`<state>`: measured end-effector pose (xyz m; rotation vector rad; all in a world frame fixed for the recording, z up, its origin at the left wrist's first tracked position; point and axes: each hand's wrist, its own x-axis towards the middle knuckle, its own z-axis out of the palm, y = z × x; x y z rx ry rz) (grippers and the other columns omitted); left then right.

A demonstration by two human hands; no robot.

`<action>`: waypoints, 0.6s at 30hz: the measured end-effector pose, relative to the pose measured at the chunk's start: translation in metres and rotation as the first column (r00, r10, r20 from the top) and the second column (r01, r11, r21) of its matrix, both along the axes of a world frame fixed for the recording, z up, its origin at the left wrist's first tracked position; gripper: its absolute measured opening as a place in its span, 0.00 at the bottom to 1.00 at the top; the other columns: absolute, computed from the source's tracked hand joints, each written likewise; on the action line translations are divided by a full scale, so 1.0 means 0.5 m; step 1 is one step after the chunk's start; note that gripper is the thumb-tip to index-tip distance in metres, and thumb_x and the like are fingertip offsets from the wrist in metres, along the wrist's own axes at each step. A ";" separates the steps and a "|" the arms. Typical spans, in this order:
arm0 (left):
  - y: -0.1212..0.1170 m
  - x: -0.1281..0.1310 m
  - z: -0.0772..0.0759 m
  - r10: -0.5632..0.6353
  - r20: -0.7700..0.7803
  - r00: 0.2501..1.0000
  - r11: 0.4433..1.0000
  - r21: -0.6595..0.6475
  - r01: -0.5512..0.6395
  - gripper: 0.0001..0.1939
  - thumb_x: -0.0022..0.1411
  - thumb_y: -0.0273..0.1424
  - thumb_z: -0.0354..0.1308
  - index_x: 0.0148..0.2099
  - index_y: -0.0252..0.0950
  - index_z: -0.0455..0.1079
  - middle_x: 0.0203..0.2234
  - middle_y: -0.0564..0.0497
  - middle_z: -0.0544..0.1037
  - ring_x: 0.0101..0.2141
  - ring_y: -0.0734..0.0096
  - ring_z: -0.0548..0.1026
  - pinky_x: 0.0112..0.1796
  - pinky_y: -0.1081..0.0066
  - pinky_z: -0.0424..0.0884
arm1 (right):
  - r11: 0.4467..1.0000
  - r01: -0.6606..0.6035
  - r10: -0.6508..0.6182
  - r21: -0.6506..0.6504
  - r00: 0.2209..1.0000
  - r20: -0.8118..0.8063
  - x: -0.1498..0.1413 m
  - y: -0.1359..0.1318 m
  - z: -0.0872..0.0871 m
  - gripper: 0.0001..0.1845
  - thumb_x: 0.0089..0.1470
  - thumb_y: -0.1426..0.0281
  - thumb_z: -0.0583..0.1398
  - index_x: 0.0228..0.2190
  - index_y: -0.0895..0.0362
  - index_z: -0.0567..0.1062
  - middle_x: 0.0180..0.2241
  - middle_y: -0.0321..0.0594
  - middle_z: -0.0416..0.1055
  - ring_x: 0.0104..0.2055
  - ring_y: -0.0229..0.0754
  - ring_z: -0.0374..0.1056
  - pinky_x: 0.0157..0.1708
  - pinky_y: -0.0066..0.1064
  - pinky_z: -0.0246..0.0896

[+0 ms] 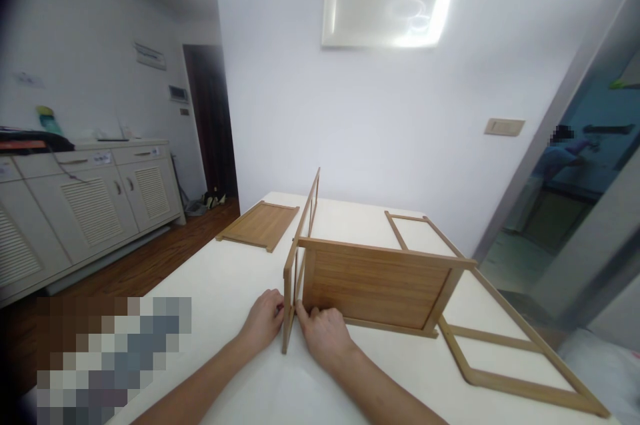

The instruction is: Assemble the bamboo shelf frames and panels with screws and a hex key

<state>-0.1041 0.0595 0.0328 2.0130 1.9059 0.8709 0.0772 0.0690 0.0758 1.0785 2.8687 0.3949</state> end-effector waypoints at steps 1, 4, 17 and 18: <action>0.000 0.000 -0.001 0.002 0.000 1.000 1.000 0.001 -0.002 0.12 0.60 0.23 0.51 0.31 0.37 0.75 0.29 0.47 0.75 0.37 0.61 0.72 0.40 0.66 0.63 | 1.000 0.003 -0.003 0.011 1.000 0.002 0.000 -0.001 -0.002 0.24 0.59 0.79 0.50 0.57 0.59 0.62 0.32 0.49 0.77 0.29 0.46 0.75 0.24 0.30 0.56; 0.001 0.001 -0.002 0.014 0.002 1.000 1.000 0.006 -0.014 0.11 0.60 0.23 0.52 0.30 0.36 0.74 0.29 0.48 0.75 0.37 0.62 0.72 0.39 0.67 0.63 | 0.999 0.013 -0.013 0.044 1.000 -0.002 -0.002 -0.002 -0.007 0.27 0.58 0.79 0.50 0.59 0.60 0.60 0.32 0.50 0.77 0.29 0.46 0.74 0.24 0.31 0.57; 0.009 0.001 -0.004 0.038 0.047 0.998 0.999 0.031 -0.039 0.10 0.61 0.25 0.52 0.32 0.36 0.74 0.30 0.50 0.75 0.36 0.66 0.73 0.38 0.70 0.64 | 0.998 0.003 -0.001 0.059 1.000 -0.019 0.006 -0.007 -0.005 0.28 0.57 0.78 0.50 0.59 0.58 0.60 0.33 0.51 0.77 0.32 0.47 0.76 0.28 0.30 0.59; 0.009 0.001 -0.003 0.032 0.050 0.998 0.999 0.027 -0.033 0.10 0.62 0.26 0.52 0.32 0.36 0.74 0.30 0.50 0.75 0.36 0.66 0.73 0.38 0.71 0.64 | 0.998 0.004 -0.002 0.068 1.000 -0.030 0.008 -0.009 -0.006 0.28 0.57 0.78 0.50 0.60 0.58 0.60 0.33 0.50 0.77 0.32 0.47 0.75 0.27 0.30 0.59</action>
